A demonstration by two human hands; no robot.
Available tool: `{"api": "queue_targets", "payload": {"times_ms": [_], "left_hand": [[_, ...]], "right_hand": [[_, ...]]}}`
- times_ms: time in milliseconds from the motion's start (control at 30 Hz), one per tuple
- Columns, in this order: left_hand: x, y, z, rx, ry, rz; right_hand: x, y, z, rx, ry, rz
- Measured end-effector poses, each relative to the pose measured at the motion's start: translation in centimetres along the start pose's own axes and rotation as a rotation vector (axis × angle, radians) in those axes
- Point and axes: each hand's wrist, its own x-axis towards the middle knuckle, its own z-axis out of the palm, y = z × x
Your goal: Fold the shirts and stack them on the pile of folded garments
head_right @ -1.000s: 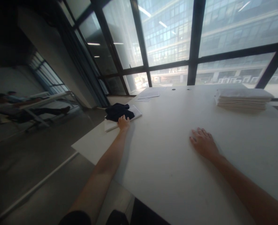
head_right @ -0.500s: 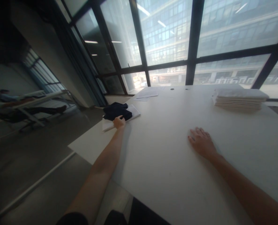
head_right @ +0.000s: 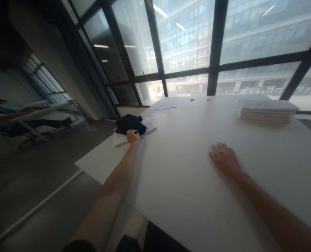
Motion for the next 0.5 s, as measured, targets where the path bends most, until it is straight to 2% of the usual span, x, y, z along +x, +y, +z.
{"api": "queue_targets", "payload": {"times_ms": [100,200,300,400,500], "left_hand": [[0.2,1.0,-0.6,-0.063,0.066,0.056],[-0.4,3.0,-0.8,-0.126,0.114,0.151],[-2.2,5.6,-0.3,-0.26,0.118,0.349],[-5.3,8.6,0.6,-0.429,0.061,0.598],[-9.3,11.5,1.5,-0.534,-0.115,0.771]], "right_hand": [[0.0,0.1,0.2,0.003,0.01,-0.001],[0.0,0.1,0.4,-0.004,0.015,-0.005],[0.0,0.2,0.5,-0.011,0.014,-0.009],[0.0,0.3,0.6,-0.005,0.019,-0.008],[0.0,0.3,0.7,0.009,0.025,-0.007]]}}
